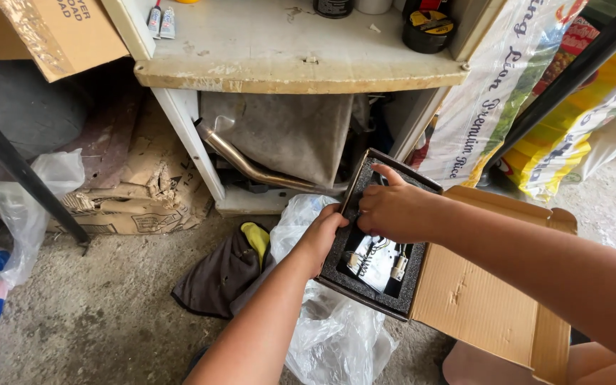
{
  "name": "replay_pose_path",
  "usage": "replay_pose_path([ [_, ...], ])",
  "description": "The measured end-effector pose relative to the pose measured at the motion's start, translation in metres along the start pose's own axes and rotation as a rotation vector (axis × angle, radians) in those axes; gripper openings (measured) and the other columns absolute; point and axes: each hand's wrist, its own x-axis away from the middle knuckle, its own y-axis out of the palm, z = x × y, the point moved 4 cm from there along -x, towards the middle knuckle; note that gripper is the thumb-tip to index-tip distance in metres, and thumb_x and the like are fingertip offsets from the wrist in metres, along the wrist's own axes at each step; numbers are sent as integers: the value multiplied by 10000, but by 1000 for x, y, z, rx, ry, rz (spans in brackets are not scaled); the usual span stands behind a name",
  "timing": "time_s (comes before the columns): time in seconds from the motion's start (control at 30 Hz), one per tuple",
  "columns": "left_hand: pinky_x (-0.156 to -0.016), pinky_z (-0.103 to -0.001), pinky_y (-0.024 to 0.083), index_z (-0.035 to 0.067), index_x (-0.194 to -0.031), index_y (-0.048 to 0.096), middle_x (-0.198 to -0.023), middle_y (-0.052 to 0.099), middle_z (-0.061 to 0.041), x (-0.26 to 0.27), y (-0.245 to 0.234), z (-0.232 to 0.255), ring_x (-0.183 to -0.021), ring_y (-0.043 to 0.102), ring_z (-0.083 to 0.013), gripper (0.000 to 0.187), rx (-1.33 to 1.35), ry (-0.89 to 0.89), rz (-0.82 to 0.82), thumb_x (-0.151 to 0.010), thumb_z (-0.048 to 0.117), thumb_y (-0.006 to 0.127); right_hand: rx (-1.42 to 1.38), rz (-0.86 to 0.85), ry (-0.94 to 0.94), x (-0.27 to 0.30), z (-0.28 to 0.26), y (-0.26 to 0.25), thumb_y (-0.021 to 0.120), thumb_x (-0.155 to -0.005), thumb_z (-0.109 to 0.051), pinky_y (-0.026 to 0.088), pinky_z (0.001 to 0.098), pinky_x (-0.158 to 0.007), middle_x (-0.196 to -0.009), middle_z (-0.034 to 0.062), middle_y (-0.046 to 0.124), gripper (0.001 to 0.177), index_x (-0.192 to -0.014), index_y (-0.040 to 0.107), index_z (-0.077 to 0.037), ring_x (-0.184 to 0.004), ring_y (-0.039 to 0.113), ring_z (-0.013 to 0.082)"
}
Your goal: Organizing various motorcycle cleaners and lubricants on a shelf and unboxing a new motorcycle headlight part.
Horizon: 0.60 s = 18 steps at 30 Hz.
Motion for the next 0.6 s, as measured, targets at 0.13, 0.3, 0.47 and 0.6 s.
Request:
replay_pose_path([
  [0.13, -679, -332, 549, 138, -1308, 600, -971, 657, -87, -1, 0, 1, -805, 637, -182, 425, 27, -5, -47, -894, 190, 522, 26, -45, 7, -2, 6, -4, 665, -919, -270, 116, 644, -1205, -871, -66, 654, 50, -944, 706, -280, -1066, 606, 164],
  [0.3, -757, -356, 556, 139, -1349, 567, -1026, 674, -101, 2, 2, 7, -875, 664, -202, 470, 60, -13, -45, -886, 203, 523, 119, 64, -119, -5, 5, -3, 663, -821, -128, 246, 568, -1110, -907, -59, 642, 250, -976, 701, -321, -1067, 604, 184],
  [0.47, -850, -349, 542, 119, -1403, 543, -1113, 684, -95, -1, -2, 17, -981, 667, -202, 526, 95, 62, -65, -883, 194, 530, 180, 99, -187, -13, 7, -15, 680, -755, -125, 291, 511, -1025, -947, -74, 641, 308, -984, 712, -328, -1098, 577, 193],
  [0.6, -855, -363, 544, 135, -1419, 527, -1124, 677, -92, -2, -9, 20, -990, 666, -211, 549, 161, 82, -57, -872, 188, 527, 268, 67, -226, -20, 1, -24, 701, -763, -175, 352, 449, -976, -941, -74, 646, 221, -941, 709, -306, -1065, 594, 190],
])
